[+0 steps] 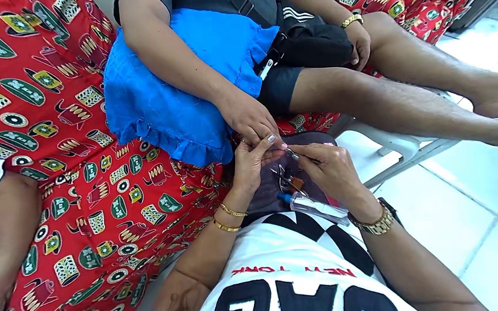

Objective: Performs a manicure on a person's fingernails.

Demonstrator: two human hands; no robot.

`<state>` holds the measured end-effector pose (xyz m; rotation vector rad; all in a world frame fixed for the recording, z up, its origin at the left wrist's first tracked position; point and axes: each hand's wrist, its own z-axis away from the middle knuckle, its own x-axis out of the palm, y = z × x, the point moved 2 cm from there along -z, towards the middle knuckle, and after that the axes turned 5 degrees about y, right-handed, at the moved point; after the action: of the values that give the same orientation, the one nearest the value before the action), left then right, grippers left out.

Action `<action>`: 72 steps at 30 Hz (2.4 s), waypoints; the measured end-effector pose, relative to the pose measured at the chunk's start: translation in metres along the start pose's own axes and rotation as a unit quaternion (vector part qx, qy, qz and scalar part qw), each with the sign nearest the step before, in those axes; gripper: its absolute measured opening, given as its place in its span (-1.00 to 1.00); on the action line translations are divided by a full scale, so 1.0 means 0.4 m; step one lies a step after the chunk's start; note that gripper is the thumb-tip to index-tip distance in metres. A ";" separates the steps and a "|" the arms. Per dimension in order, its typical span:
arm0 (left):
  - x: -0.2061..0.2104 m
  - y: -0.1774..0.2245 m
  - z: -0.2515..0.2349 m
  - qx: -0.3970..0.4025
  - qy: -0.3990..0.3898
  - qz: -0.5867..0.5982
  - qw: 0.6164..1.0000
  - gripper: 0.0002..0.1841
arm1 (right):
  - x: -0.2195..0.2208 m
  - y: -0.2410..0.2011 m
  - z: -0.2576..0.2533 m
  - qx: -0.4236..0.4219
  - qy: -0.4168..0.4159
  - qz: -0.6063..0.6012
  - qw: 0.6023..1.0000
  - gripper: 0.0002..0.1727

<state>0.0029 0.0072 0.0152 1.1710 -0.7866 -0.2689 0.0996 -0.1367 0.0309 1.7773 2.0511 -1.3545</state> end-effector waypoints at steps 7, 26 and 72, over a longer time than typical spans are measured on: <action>0.000 -0.001 0.000 0.002 0.003 0.002 1.000 -0.90 | 0.007 -0.001 -0.001 -0.007 0.014 0.006 1.000 -0.69; 0.002 0.001 -0.002 0.005 0.001 0.003 1.000 -0.94 | 0.024 -0.002 0.005 -0.056 0.071 0.065 0.994 -0.74; 0.001 0.001 0.002 0.006 -0.005 -0.016 1.000 -0.92 | 0.032 -0.014 0.010 -0.018 0.060 0.045 0.997 -0.70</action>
<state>0.0025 0.0066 0.0159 1.1948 -0.7806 -0.2970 0.0892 -0.1294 0.0241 1.9545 2.0107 -1.2078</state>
